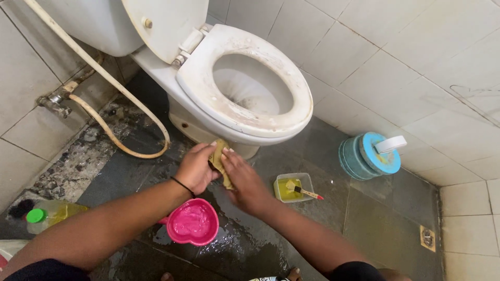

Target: Cleaning the exterior and interior surfaces of a toilet bowl using a brush and cleaning agents.

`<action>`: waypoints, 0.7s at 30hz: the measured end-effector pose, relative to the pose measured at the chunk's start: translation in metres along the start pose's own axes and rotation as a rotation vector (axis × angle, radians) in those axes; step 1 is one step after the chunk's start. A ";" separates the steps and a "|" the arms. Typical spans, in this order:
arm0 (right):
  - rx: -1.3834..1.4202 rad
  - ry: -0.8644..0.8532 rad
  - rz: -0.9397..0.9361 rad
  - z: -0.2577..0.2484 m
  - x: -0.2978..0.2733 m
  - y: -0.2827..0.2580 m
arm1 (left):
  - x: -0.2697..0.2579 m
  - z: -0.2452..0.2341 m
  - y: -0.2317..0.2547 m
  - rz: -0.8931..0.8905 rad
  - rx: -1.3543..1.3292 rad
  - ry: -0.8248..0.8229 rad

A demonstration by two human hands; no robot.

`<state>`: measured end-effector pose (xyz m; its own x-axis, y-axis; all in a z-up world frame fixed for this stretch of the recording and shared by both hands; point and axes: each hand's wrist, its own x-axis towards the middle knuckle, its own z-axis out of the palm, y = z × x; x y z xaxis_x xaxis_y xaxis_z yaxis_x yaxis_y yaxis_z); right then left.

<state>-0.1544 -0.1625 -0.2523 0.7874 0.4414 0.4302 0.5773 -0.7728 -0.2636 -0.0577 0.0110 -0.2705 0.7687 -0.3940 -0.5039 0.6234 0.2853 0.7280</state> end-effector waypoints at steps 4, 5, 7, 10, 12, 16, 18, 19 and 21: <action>0.308 0.021 0.413 -0.013 0.020 0.018 | -0.010 -0.003 0.041 0.035 -0.141 -0.205; 0.306 0.019 0.414 -0.030 0.025 0.020 | -0.003 -0.012 0.045 0.034 -0.143 -0.206; 0.381 0.180 0.713 -0.064 0.035 0.024 | 0.011 -0.029 0.053 0.375 0.048 -0.437; 0.051 0.502 0.268 -0.102 0.042 0.046 | 0.008 -0.026 0.093 0.667 0.752 -0.125; -0.191 0.363 0.158 -0.114 0.057 0.054 | 0.021 -0.030 0.109 0.964 1.132 -0.060; -0.346 -0.386 0.204 -0.064 0.041 0.110 | 0.048 -0.034 0.118 1.230 1.659 -0.035; -0.302 -0.354 0.107 -0.065 0.060 0.090 | 0.061 -0.040 0.110 1.196 1.668 -0.018; -0.254 -0.319 0.013 -0.066 0.068 0.079 | 0.067 -0.043 0.104 1.162 1.683 -0.004; -0.201 -0.348 -0.045 -0.051 0.093 0.087 | 0.073 -0.045 0.100 1.201 1.701 0.010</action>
<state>-0.0422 -0.2115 -0.1913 0.8082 0.5786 0.1100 0.5866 -0.8075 -0.0626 0.0669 0.0505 -0.2552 0.6051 -0.6632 0.4405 -0.7899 -0.5694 0.2276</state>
